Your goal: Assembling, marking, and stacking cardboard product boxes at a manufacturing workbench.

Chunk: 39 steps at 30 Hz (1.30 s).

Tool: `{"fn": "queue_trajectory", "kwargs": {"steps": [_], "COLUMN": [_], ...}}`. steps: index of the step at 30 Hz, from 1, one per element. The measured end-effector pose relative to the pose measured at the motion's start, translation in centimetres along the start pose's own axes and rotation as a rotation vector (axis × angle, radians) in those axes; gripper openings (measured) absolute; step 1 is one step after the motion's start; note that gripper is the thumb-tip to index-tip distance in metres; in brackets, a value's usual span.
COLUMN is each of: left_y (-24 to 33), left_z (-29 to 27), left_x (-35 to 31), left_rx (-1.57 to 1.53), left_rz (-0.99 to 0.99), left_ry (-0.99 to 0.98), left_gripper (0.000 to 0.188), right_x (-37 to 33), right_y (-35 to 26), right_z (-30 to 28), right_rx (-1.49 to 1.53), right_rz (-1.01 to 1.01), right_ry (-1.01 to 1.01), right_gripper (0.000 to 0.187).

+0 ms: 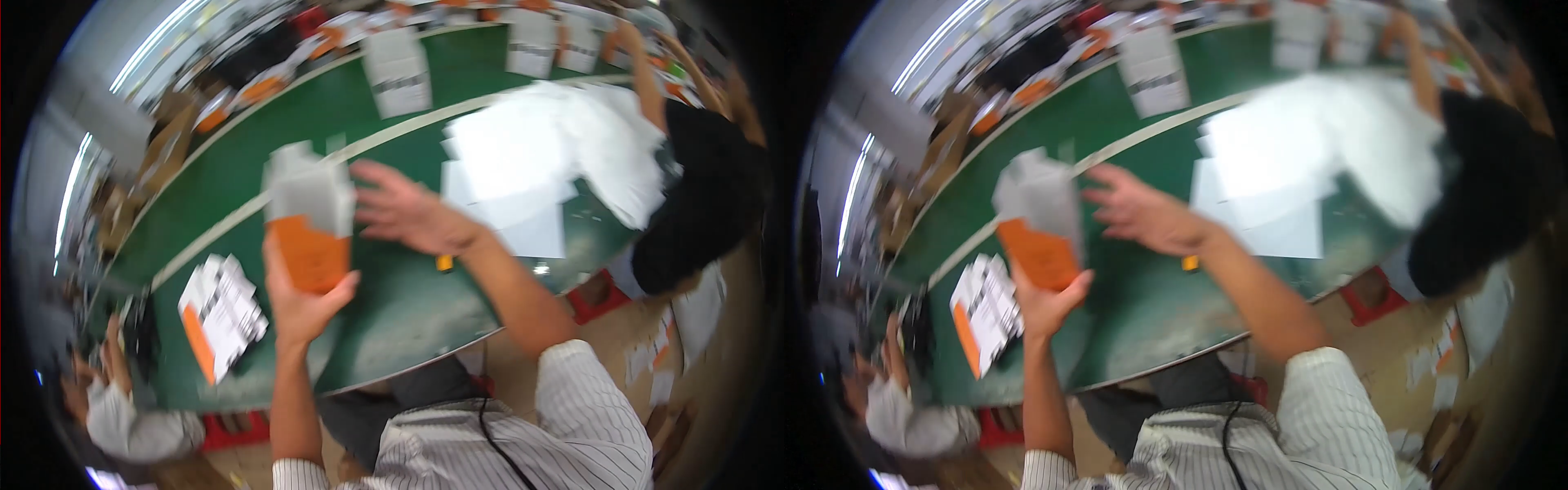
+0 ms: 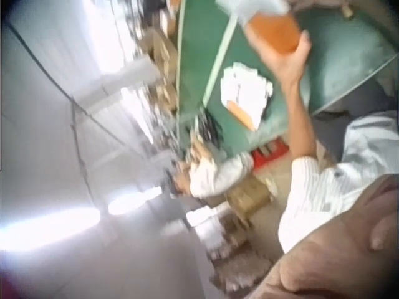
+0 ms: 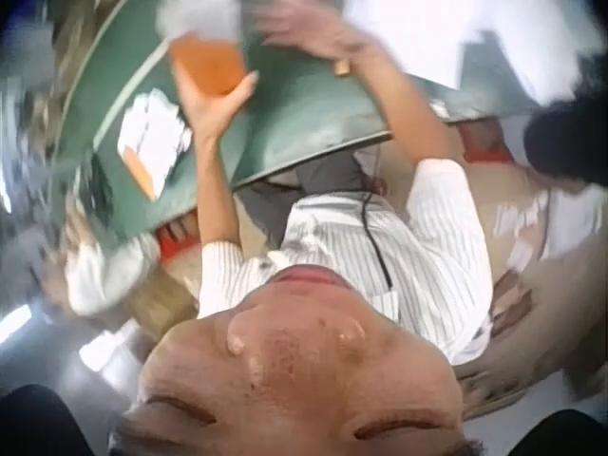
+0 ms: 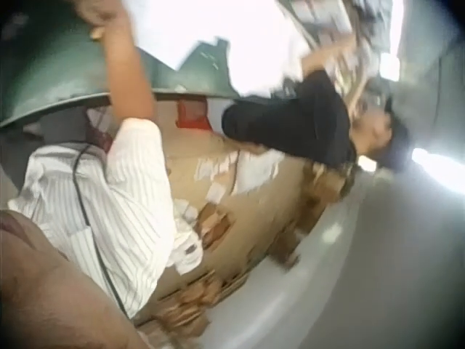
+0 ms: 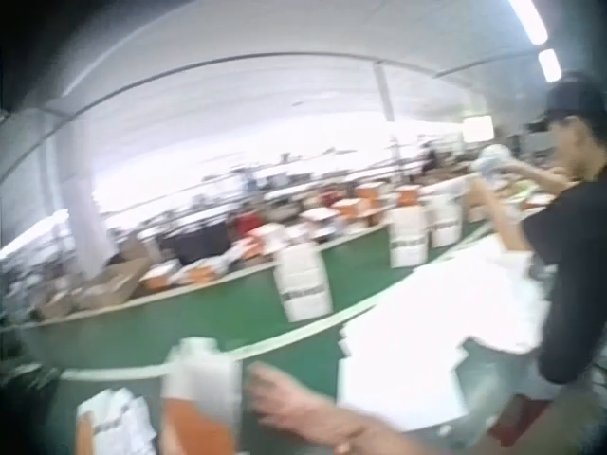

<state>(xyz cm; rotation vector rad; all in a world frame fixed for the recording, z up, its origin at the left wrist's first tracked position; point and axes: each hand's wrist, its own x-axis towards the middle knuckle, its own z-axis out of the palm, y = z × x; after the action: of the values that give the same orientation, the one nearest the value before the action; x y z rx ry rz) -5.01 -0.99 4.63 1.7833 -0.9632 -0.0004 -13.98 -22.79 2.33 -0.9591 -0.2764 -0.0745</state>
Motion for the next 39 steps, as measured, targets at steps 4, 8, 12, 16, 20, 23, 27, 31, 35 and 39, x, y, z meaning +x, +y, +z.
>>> {"fn": "queue_trajectory", "kwargs": {"steps": [4,8,12,16,20,23,27,31,35,39], "left_y": [1.3,-1.1,2.4,1.7,1.8,0.0,-0.1,1.4,3.9,2.0], "left_z": [-3.8,-5.5,-1.6,1.1,3.5,2.6,0.6,1.3,1.9,-1.5], "left_x": [0.0,0.2,-0.9,-0.2,1.2,1.3,2.1,1.9,2.0,1.6], "left_rx": [-0.004,0.022,-0.498,-0.544,-0.32,0.12,0.075,-0.113,-0.583,-0.53], "left_rz": [0.096,-0.142,0.177,-0.072,0.409,0.628,0.425,0.356,0.014,0.071], "left_ry": [-0.329,-0.17,-0.044,0.213,0.442,0.257,0.276,0.213,0.122,-0.16], "left_gripper": [0.072,0.085,0.059,0.051,0.051,0.044,0.022,0.022,0.042,0.029], "right_x": [0.6,1.6,1.8,2.0,2.1,1.9,1.7,1.7,1.4,1.1], "right_y": [0.5,1.8,3.6,4.6,4.7,3.9,2.3,2.1,2.8,1.9], "right_z": [2.8,4.4,6.4,7.1,6.9,5.8,4.0,3.0,2.8,3.3], "right_rx": [-0.112,-0.437,-0.453,-0.266,-0.089,-0.027,0.147,0.087,-0.013,-0.082], "right_rz": [-0.045,-0.176,-0.3,-0.304,-0.306,-0.306,-0.218,-0.095,-0.108,-0.082], "right_ry": [0.065,0.058,0.246,0.442,0.594,0.538,0.107,0.135,0.172,0.038], "right_gripper": [0.086,0.075,0.06,0.046,0.043,0.043,0.059,0.039,0.034,0.034]}}
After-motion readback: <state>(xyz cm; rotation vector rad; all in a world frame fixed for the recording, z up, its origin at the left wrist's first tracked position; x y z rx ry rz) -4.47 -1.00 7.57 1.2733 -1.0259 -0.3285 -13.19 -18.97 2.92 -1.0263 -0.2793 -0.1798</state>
